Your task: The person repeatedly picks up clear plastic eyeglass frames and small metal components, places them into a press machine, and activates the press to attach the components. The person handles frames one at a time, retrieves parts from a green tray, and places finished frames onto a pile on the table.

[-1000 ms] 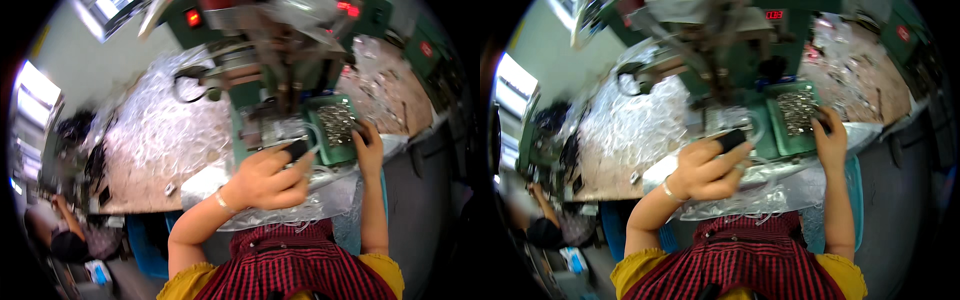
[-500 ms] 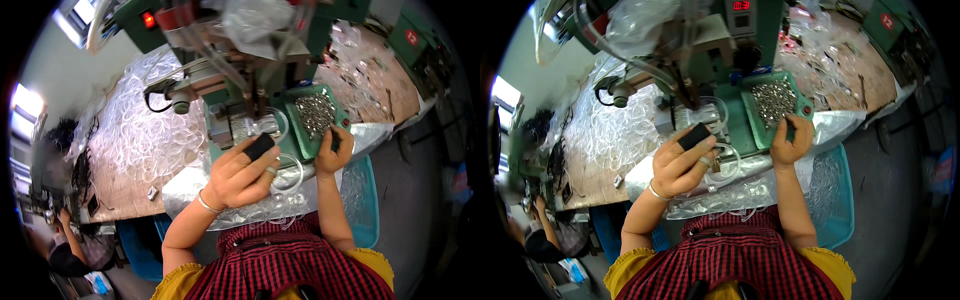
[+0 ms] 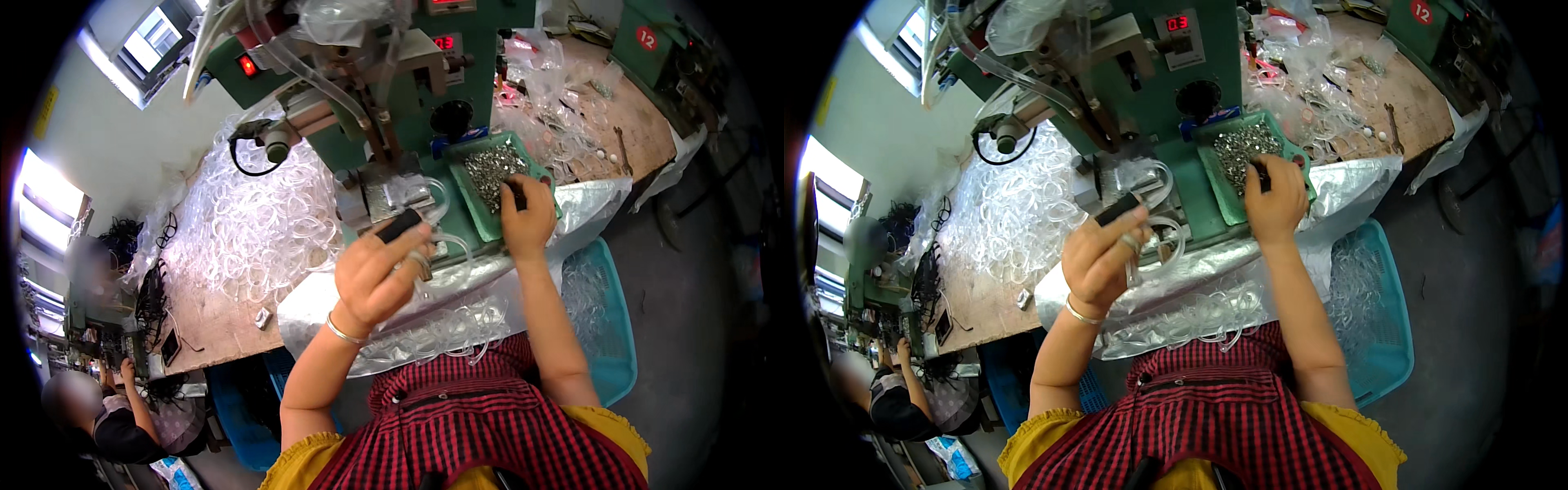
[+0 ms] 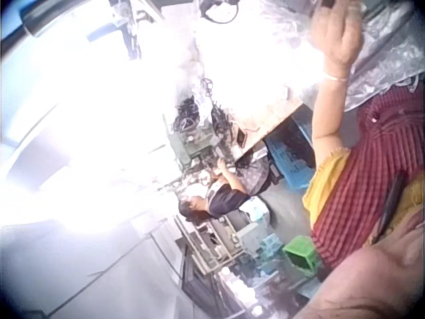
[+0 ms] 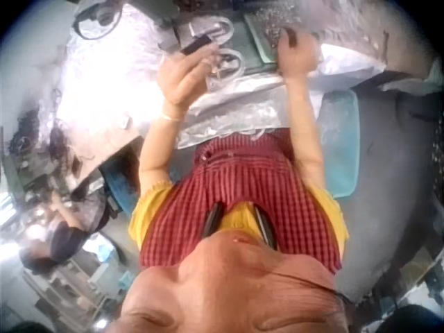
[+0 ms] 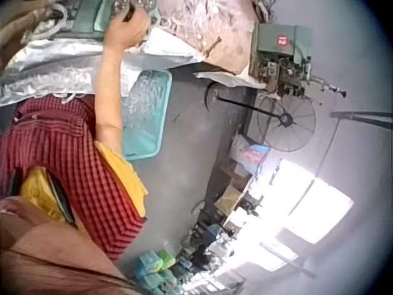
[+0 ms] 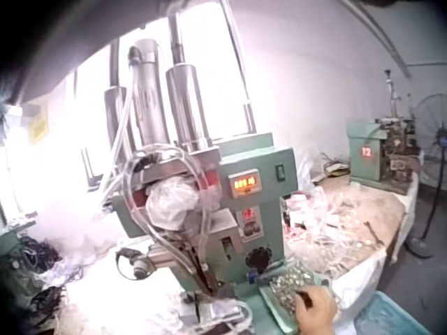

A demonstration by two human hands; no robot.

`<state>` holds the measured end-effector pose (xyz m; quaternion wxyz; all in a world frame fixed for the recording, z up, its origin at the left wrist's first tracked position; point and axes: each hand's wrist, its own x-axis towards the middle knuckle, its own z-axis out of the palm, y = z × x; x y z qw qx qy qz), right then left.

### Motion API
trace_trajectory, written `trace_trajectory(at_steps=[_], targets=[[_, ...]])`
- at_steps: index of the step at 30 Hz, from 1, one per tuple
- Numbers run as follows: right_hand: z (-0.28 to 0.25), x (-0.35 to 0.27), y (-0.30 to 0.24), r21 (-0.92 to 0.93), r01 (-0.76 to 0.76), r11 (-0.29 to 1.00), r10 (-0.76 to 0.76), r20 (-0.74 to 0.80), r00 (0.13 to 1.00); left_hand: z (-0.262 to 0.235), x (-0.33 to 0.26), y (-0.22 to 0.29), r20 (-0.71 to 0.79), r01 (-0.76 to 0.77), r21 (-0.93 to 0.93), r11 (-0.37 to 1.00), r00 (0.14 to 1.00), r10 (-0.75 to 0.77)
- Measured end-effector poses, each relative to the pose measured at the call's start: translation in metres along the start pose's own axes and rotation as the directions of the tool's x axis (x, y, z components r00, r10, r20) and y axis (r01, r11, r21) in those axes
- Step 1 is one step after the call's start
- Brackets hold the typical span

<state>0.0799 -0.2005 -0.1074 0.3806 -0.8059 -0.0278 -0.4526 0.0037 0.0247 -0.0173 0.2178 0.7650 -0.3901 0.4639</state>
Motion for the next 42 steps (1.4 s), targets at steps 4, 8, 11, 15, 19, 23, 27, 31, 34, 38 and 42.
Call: trace_trajectory(at_steps=[4, 8, 11, 15, 19, 23, 27, 31, 34, 38, 42], targets=[[-0.003, 0.037, 0.009, -0.035, 0.056, 0.998, -0.049, 0.164, 0.985, 0.009, -0.003, -0.003, -0.029, -0.062, 0.003, 0.998, 0.998, 0.062], [-0.006, 0.047, 0.027, -0.055, -0.237, 0.970, 0.241, 0.350, 0.905, 0.011, -0.011, -0.003, -0.051, -0.014, -0.026, 1.000, 0.999, 0.013], [0.001, 0.037, 0.011, -0.013, 0.125, 0.992, -0.108, 0.421, 0.900, 0.010, -0.008, -0.004, -0.025, -0.035, -0.026, 0.999, 0.999, 0.034], [0.027, 0.048, 0.006, -0.049, 0.526, 0.849, -0.446, 0.468, 0.763, 0.010, -0.011, -0.005, -0.026, -0.019, -0.068, 0.997, 0.999, 0.017], [0.019, 0.043, 0.011, -0.056, 0.024, 0.998, 0.002, 0.424, 0.906, -0.006, -0.027, 0.007, -0.034, 0.133, -0.092, 0.987, 0.990, -0.137], [-0.001, 0.024, 0.026, 0.164, -0.264, 0.951, 0.173, 0.427, 0.887, -0.061, -0.082, -0.004, -0.289, 0.539, 0.441, 0.717, 0.842, -0.455], [-0.008, 0.032, 0.007, 0.161, -0.260, 0.952, 0.141, 0.524, 0.840, -0.139, -0.081, -0.076, -0.120, 0.567, 0.591, 0.574, 0.765, -0.632], [0.018, 0.034, -0.008, 0.202, -0.294, 0.934, 0.148, 0.531, 0.834, -0.125, -0.138, -0.122, 0.206, 0.368, 0.714, 0.596, 0.703, -0.681], [0.018, 0.025, -0.002, 0.214, -0.262, 0.941, 0.120, 0.511, 0.851, -0.110, -0.164, -0.140, -0.010, 0.530, 0.630, 0.568, 0.737, -0.676], [-0.026, 0.016, 0.007, 0.092, -0.253, 0.963, 0.197, 0.399, 0.896, -0.109, -0.125, -0.105, -0.228, 0.548, 0.619, 0.563, 0.811, -0.539], [-0.068, 0.012, 0.013, 0.163, -0.429, 0.889, 0.321, 0.447, 0.835, -0.098, -0.104, -0.085, -0.510, 0.817, -0.160, 0.554, 0.412, -0.755]])
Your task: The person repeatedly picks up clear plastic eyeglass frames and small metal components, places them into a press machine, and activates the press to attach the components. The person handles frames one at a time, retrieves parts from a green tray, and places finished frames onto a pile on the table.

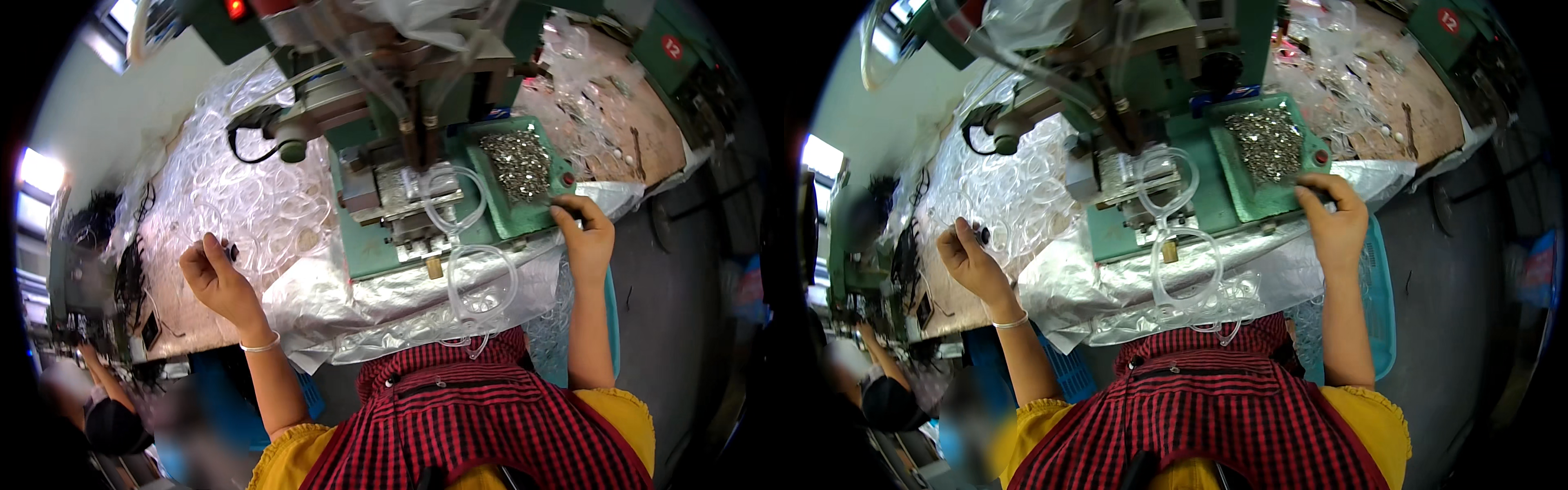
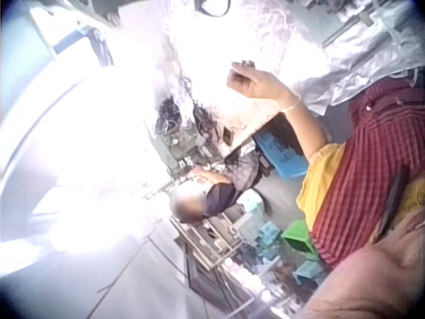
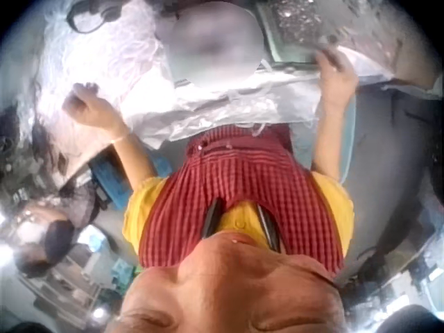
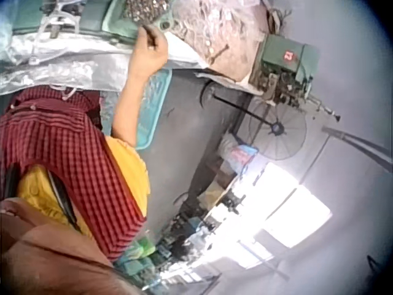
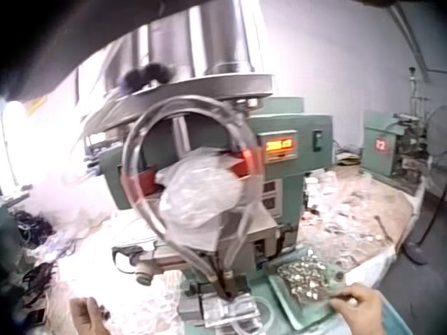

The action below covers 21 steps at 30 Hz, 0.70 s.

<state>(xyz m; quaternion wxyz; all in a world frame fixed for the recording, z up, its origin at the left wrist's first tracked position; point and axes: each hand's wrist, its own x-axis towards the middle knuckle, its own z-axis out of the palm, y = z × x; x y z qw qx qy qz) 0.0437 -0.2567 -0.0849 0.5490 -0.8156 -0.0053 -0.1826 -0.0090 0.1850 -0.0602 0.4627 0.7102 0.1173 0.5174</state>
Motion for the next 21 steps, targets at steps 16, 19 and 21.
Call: trace_trajectory(at_steps=[16, 19, 21], targets=[[0.097, 0.050, -0.108, 0.476, -0.059, 0.878, -0.142, 0.377, 0.915, 0.054, -0.048, 0.012, 0.209, 0.264, -0.391, 0.881, 0.958, -0.195], [0.095, 0.048, -0.119, 0.584, -0.203, 0.786, -0.124, 0.470, 0.874, 0.059, -0.022, 0.065, 0.179, 0.033, -0.575, 0.818, 0.980, 0.087], [0.106, 0.043, -0.120, 0.694, -0.254, 0.673, -0.110, 0.433, 0.894, 0.068, -0.006, 0.112, 0.129, -0.148, -0.629, 0.763, 0.948, 0.290]])
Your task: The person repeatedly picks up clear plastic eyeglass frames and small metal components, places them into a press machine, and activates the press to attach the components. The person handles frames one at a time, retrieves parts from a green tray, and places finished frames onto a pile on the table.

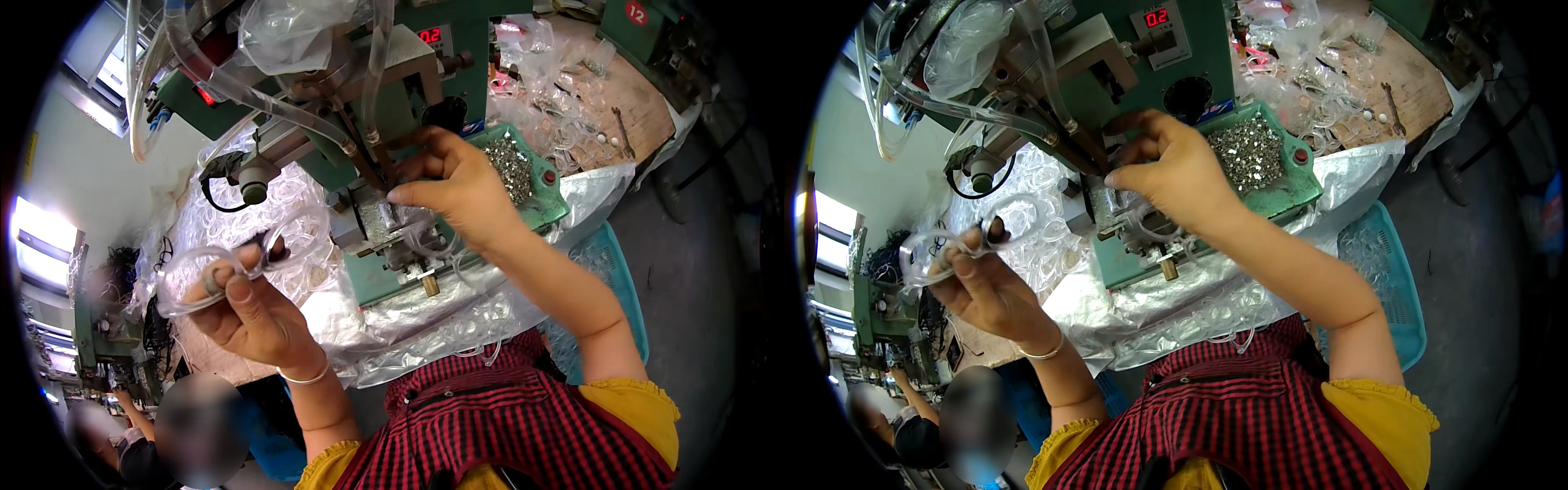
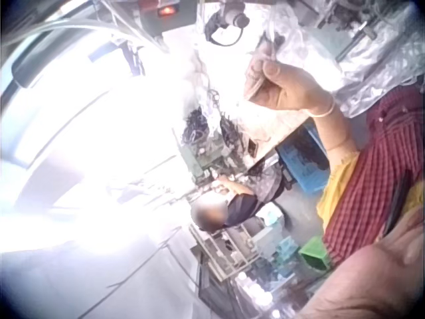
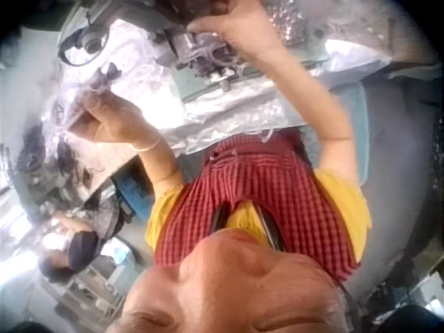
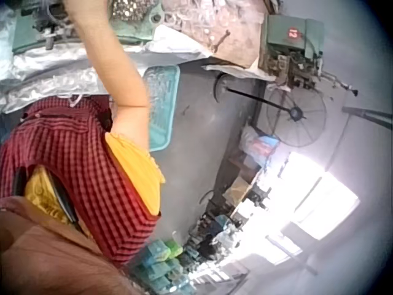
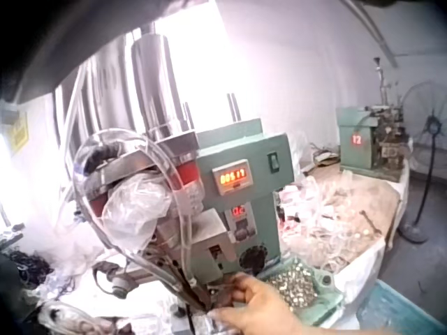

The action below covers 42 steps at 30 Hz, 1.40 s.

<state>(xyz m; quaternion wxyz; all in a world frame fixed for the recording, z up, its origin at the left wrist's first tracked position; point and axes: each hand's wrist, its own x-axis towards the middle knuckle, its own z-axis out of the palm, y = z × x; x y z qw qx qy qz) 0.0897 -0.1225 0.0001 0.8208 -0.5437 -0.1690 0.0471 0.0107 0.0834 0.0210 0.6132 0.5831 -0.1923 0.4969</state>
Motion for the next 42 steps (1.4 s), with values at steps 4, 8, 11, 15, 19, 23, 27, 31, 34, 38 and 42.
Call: trace_trajectory(at_steps=[4, 8, 11, 15, 19, 23, 27, 31, 34, 38, 42], targets=[[0.011, -0.016, -0.006, -0.017, -0.058, 0.998, 0.057, -0.066, 0.996, 0.022, 0.028, -0.023, 0.036, -0.039, -0.018, 0.999, 0.999, 0.039], [-0.014, -0.030, -0.014, -0.351, 0.091, 0.932, -0.086, 0.029, 0.996, 0.022, -0.008, -0.015, 0.315, -0.233, 0.192, 0.953, 0.935, 0.165], [-0.080, -0.018, 0.014, -0.882, 0.155, 0.445, -0.305, 0.014, 0.952, 0.029, -0.027, -0.007, 0.648, -0.436, 0.212, 0.874, 0.733, 0.208], [-0.127, -0.030, 0.045, -0.999, -0.035, 0.016, -0.440, -0.038, 0.897, 0.049, -0.037, -0.024, 0.753, -0.736, 0.098, 0.670, 0.495, 0.433], [-0.131, -0.028, 0.053, -0.997, 0.006, 0.080, -0.463, -0.032, 0.886, 0.041, -0.040, -0.025, 0.748, -0.700, 0.126, 0.703, 0.532, 0.396], [-0.130, -0.020, 0.050, -0.996, 0.038, 0.080, -0.435, -0.001, 0.900, 0.036, -0.048, -0.024, 0.741, -0.600, 0.112, 0.792, 0.582, 0.336], [-0.123, -0.025, 0.052, -0.953, 0.072, 0.294, -0.514, -0.095, 0.852, 0.015, -0.076, 0.011, 0.635, -0.344, 0.312, 0.886, 0.769, 0.075], [-0.122, -0.045, 0.043, -0.827, 0.030, 0.562, -0.403, -0.242, 0.882, -0.063, -0.046, 0.026, 0.206, -0.331, 0.762, 0.557, 0.939, 0.275], [-0.110, -0.037, 0.031, -0.821, 0.048, 0.570, -0.402, -0.227, 0.887, -0.082, 0.023, 0.013, -0.067, -0.121, 0.712, 0.692, 0.969, 0.238], [-0.086, -0.019, 0.028, -0.776, 0.109, 0.621, -0.389, -0.184, 0.902, -0.104, 0.071, -0.069, 0.430, -0.399, 0.884, 0.244, 0.899, -0.088], [-0.093, -0.015, 0.035, -0.761, 0.005, 0.648, -0.313, -0.261, 0.913, -0.154, 0.050, -0.168, 0.347, -0.563, 0.773, -0.294, 0.762, -0.547]])
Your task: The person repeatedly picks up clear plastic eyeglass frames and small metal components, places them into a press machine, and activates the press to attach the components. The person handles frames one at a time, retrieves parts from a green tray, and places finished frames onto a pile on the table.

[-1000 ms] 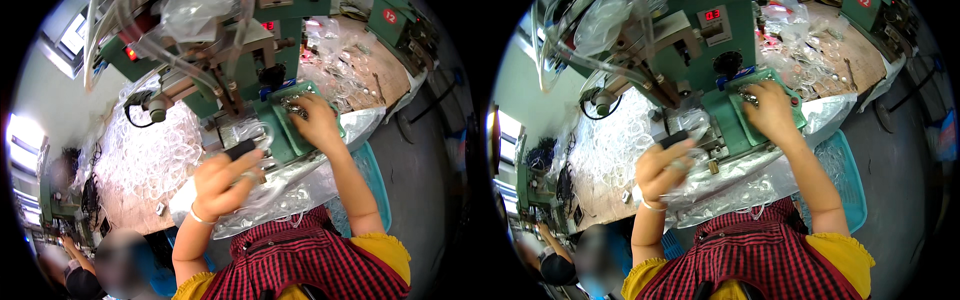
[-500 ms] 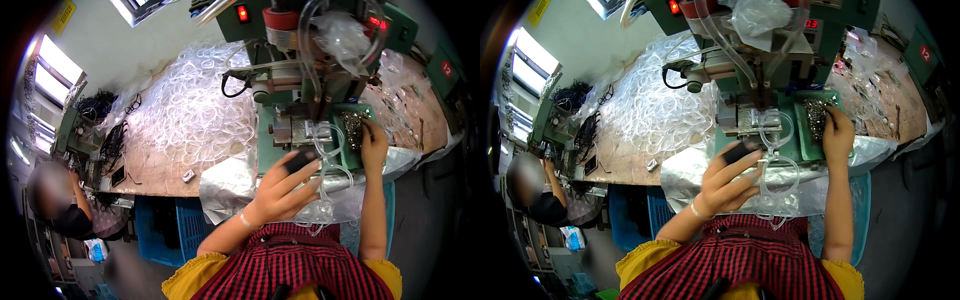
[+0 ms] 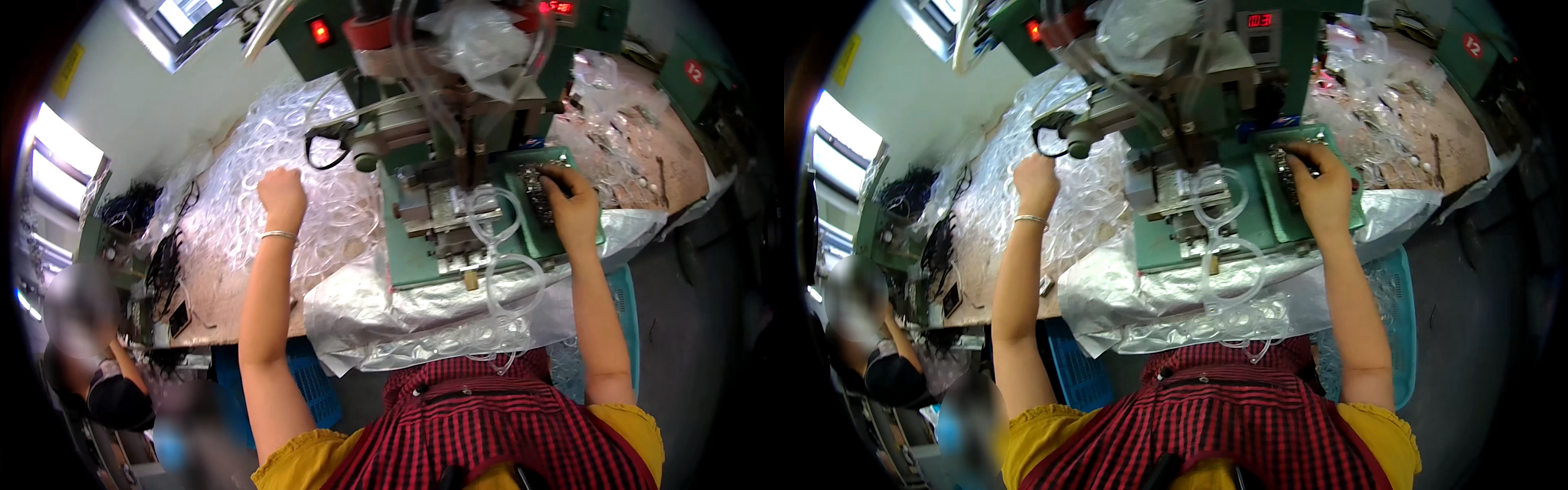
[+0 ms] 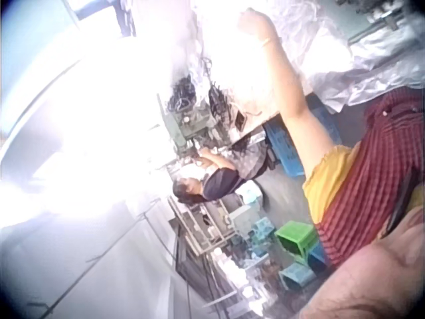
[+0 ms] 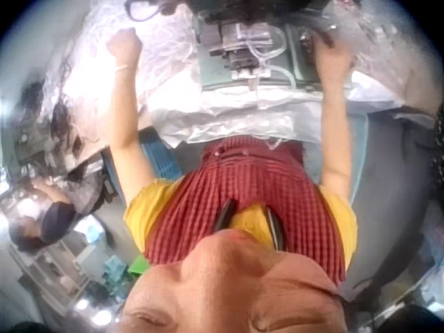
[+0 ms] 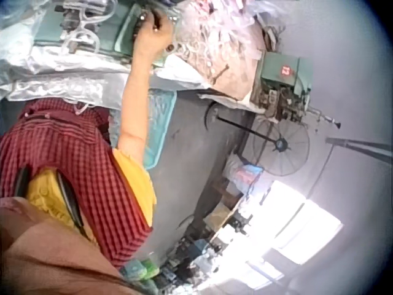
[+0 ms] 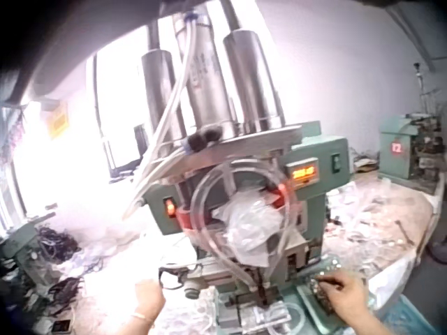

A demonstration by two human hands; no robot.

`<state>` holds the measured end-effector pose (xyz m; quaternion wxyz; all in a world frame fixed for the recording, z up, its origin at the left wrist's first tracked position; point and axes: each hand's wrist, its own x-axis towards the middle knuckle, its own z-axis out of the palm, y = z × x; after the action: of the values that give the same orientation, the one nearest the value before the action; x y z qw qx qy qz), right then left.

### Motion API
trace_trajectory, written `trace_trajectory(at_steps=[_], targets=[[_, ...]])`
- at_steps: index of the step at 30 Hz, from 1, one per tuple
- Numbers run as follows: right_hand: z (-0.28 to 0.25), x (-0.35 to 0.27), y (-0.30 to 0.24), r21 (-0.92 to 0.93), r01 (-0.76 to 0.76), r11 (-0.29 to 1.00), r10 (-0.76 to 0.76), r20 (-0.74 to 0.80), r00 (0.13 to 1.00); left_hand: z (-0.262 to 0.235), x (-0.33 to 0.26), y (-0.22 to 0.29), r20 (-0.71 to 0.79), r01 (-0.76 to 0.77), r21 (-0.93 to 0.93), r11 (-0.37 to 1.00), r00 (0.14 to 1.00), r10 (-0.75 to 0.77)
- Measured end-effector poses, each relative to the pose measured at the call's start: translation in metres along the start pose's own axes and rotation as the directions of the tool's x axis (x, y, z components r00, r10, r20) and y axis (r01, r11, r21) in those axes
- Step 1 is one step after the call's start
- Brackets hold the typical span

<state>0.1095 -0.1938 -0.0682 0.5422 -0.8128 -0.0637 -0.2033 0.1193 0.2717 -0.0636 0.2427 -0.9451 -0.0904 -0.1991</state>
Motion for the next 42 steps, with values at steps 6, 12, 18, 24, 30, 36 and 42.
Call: trace_trajectory(at_steps=[6, 12, 18, 24, 30, 36, 42], targets=[[-0.071, -0.046, 0.023, -0.323, 0.123, 0.938, -0.194, -0.200, 0.960, -0.053, -0.033, -0.010, -0.307, 0.047, -0.283, 0.958, 0.942, -0.137], [-0.079, -0.061, -0.011, -0.052, 0.000, 0.999, -0.002, -0.040, 0.999, -0.119, -0.089, -0.006, -0.033, -0.013, -0.997, 0.083, 0.968, -0.250], [-0.003, 0.002, -0.087, 0.234, 0.153, 0.960, -0.207, 0.229, 0.951, -0.151, -0.082, 0.051, 0.169, 0.159, -0.985, -0.071, 0.972, -0.163], [0.024, 0.002, -0.083, 0.569, -0.154, 0.807, -0.055, 0.332, 0.942, -0.087, -0.127, 0.097, 0.271, 0.148, -0.918, -0.367, 0.911, -0.311], [0.027, 0.003, -0.086, 0.452, -0.154, 0.878, -0.001, 0.324, 0.946, -0.158, -0.100, 0.100, -0.091, -0.313, -0.823, -0.474, 0.897, -0.433], [0.039, -0.007, -0.099, 0.740, -0.378, 0.556, 0.055, 0.421, 0.905, -0.204, -0.043, 0.095, -0.335, -0.473, -0.722, -0.506, 0.878, -0.343], [-0.001, -0.009, -0.082, 0.406, -0.048, 0.913, -0.107, 0.351, 0.930, -0.213, -0.070, 0.119, -0.532, -0.545, -0.833, -0.098, 0.837, -0.130]])
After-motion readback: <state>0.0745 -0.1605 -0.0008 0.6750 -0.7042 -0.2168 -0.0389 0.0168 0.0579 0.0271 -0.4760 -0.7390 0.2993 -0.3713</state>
